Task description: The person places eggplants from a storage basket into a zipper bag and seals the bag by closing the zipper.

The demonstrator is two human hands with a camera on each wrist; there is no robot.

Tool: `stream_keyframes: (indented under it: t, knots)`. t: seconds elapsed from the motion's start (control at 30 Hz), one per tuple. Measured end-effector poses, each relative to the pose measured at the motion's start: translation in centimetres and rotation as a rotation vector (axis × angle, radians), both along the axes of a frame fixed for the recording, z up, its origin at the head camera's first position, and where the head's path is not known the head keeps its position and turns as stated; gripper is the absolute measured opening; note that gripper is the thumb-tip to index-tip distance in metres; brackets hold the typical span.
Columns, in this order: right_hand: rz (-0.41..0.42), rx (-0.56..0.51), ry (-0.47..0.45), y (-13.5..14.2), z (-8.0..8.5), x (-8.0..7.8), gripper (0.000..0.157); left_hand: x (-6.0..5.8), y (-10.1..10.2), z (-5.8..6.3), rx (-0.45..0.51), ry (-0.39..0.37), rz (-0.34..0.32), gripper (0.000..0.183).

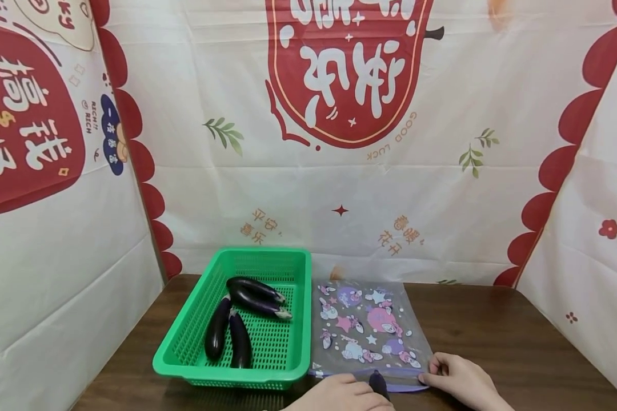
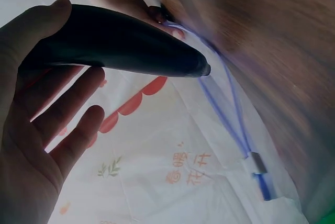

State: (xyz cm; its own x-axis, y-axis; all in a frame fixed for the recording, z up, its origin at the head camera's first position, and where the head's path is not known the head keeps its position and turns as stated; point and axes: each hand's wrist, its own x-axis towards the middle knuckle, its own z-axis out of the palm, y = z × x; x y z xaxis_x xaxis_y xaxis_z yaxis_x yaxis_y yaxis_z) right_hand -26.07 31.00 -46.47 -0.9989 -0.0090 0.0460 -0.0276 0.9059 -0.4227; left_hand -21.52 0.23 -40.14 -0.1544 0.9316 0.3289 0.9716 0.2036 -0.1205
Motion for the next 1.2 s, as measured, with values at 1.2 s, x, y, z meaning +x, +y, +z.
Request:
stream_keyframes:
  t: [1.2]
  knots:
    - [-0.007,0.002,0.023,-0.1,-0.1,0.1,0.034,-1.5,0.1,-1.3,-0.052,0.110,0.072,0.031]
